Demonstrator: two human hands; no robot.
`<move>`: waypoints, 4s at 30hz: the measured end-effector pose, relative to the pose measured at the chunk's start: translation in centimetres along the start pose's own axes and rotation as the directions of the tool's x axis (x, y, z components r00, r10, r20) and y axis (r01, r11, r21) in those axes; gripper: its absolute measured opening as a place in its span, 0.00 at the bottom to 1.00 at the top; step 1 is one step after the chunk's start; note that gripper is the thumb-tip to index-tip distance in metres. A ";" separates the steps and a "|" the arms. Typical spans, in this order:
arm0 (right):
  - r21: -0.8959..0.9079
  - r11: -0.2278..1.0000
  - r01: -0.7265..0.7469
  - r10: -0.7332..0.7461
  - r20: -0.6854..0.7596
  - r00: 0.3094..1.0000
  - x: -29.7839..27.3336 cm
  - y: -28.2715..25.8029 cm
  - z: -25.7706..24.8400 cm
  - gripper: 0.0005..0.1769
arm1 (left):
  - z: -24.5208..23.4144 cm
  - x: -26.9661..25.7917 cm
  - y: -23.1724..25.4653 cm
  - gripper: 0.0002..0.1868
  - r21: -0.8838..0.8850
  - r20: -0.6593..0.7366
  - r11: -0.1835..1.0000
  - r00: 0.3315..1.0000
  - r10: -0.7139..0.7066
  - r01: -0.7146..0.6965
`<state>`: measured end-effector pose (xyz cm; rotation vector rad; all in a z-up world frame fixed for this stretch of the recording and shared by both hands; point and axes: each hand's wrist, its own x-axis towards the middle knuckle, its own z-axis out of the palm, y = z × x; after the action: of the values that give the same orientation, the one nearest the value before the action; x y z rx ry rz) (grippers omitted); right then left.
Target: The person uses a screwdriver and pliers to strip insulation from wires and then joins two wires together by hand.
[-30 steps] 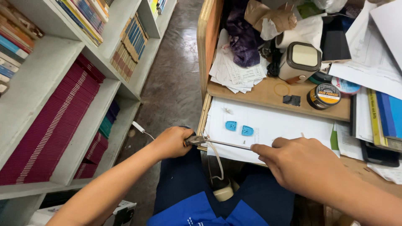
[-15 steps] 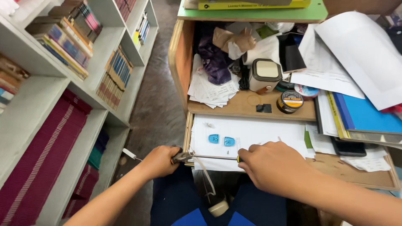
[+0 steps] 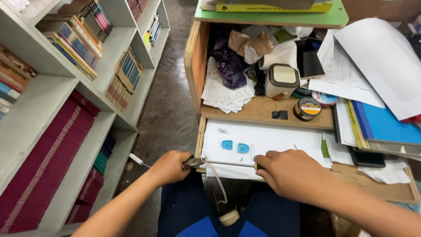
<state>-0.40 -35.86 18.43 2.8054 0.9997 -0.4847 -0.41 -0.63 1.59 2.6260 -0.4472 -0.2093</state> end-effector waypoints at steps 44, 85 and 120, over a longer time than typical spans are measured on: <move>0.826 0.100 0.555 0.493 -0.526 0.693 -3.6 -5.3 13.1 0.11 | 2.2 -3.2 19.2 0.08 -0.384 -0.128 0.922 0.987 -0.102 0.045; 0.697 -0.108 0.709 0.854 -0.299 0.425 -8.8 2.6 13.8 0.04 | 12.1 15.2 33.1 0.29 -0.659 -0.244 0.751 0.958 -0.152 -0.049; 0.640 -0.249 0.727 0.557 -0.519 0.648 -4.4 -8.4 10.9 0.07 | -0.5 -4.4 23.7 0.11 -0.875 -0.441 0.284 0.887 -0.136 -0.391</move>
<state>-11.71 -34.43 9.54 4.9805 1.3427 0.4039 -10.91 -18.80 13.50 1.2957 -0.2315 0.1660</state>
